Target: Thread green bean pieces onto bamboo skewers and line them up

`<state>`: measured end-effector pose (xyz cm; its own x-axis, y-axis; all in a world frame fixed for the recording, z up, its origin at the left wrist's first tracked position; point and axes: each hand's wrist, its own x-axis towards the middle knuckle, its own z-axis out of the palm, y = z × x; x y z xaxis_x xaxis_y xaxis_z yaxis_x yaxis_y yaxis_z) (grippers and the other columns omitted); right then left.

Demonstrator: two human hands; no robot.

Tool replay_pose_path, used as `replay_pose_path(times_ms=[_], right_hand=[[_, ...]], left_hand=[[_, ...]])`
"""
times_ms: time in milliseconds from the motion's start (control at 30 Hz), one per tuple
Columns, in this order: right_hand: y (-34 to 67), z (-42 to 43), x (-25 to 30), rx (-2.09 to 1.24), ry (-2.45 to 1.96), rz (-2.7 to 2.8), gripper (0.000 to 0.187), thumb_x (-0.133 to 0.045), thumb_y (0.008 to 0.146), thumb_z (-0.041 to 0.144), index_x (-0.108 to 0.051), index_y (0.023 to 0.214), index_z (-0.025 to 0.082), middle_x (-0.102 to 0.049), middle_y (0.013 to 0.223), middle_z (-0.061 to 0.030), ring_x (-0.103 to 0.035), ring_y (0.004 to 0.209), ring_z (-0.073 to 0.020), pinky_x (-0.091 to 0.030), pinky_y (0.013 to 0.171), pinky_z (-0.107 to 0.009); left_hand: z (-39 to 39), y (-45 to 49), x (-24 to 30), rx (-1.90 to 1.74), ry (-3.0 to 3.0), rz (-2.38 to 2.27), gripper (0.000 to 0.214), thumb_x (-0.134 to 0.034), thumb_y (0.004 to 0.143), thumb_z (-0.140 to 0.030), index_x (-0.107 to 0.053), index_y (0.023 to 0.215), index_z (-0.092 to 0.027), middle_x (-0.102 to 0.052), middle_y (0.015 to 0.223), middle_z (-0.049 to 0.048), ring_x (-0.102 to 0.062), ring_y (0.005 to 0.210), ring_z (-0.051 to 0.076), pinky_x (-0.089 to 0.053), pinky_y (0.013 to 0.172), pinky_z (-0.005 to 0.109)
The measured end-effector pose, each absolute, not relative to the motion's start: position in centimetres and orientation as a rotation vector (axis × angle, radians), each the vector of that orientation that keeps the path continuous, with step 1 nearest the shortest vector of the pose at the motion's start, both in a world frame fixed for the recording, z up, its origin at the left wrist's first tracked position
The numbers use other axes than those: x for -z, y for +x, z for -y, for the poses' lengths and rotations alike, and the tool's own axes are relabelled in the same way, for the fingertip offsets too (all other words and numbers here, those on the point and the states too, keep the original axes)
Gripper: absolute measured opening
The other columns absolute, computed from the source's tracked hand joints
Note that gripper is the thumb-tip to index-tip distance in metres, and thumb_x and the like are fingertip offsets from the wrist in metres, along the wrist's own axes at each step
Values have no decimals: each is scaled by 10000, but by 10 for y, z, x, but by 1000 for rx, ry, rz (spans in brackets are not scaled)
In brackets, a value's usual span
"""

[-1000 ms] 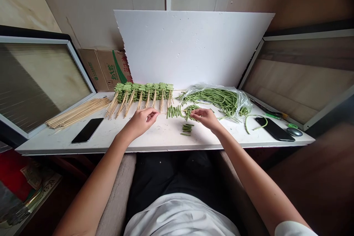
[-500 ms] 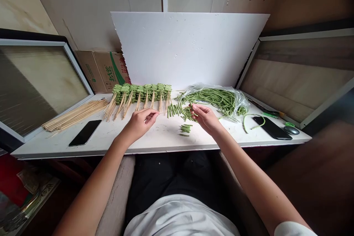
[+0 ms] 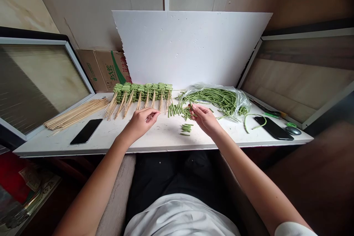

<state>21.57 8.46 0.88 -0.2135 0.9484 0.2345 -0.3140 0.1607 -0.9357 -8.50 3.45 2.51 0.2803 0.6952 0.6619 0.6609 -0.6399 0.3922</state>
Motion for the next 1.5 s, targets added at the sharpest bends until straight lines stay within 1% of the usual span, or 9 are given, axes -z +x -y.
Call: replay_pose_path(times_ms=[200, 367, 567, 867, 967, 1133, 1233, 1367, 1500], right_hand=[[216, -87, -5, -1358, -723, 1260, 452, -943, 698, 609, -800, 913, 238, -671, 899, -44, -544, 792, -163, -476, 666, -300], [214, -87, -2, -1309, -743, 1248, 441, -947, 698, 604, -815, 894, 231, -685, 871, -42, -555, 783, -163, -476, 675, -304], [213, -89, 3, -1190, -779, 1211, 413, -949, 694, 592, -823, 858, 234, -719, 865, -41, -586, 782, -169, -476, 698, -318], [212, -88, 4, -1119, -811, 1267, 428, -915, 725, 636, -809, 863, 245, -735, 890, -55, -633, 831, -204, -494, 713, -341], [210, -86, 2, -1147, -801, 1238, 433, -919, 722, 628, -798, 862, 236, -730, 893, -57, -636, 834, -199, -488, 700, -334], [209, -87, 0, -1215, -784, 1115, 423, -966, 669, 579, -787, 856, 244, -716, 869, -43, -644, 864, -200, -469, 666, -312], [209, -87, 1, -1190, -796, 1126, 422, -958, 673, 594, -777, 837, 250, -722, 891, -44, -646, 888, -208, -484, 689, -314], [210, -85, 1, -1059, -802, 1208, 423, -924, 711, 628, -782, 859, 258, -727, 900, -40, -634, 871, -208, -507, 740, -331], [207, -80, 2, -970, -825, 1284, 445, -871, 759, 678, -779, 882, 260, -721, 916, -55, -634, 899, -235, -523, 802, -366]], left_hand=[[-36, -86, -23, -1311, 2482, -1310, 246, -604, 1058, -366, -778, 1079, -194, -784, 966, 73, -700, 805, 185, -569, 770, 306], [-34, -84, -26, -1299, 2522, -1319, 232, -588, 1063, -332, -773, 1078, -194, -778, 951, 66, -687, 789, 179, -537, 732, 287], [-29, -81, -30, -1298, 2610, -1346, 225, -569, 1068, -301, -762, 1035, -190, -713, 829, 39, -579, 674, 152, -446, 640, 270], [-24, -77, -33, -1294, 2669, -1356, 249, -531, 1085, -300, -752, 1035, -197, -624, 764, 15, -521, 643, 148, -419, 633, 273], [-24, -76, -33, -1305, 2646, -1338, 250, -531, 1086, -306, -749, 1036, -194, -652, 785, 26, -549, 658, 153, -423, 630, 273], [-26, -74, -29, -1317, 2611, -1304, 248, -530, 1095, -308, -742, 1053, -185, -723, 891, 60, -642, 752, 170, -461, 674, 277], [-26, -73, -28, -1316, 2622, -1305, 253, -529, 1095, -311, -746, 1057, -187, -718, 876, 59, -628, 732, 169, -459, 667, 281], [-24, -73, -29, -1304, 2632, -1306, 269, -514, 1096, -313, -753, 1061, -196, -694, 832, 47, -576, 677, 159, -440, 643, 281], [-24, -76, -31, -1313, 2623, -1310, 248, -538, 1085, -310, -760, 1063, -199, -692, 824, 35, -571, 680, 155, -436, 637, 271]])
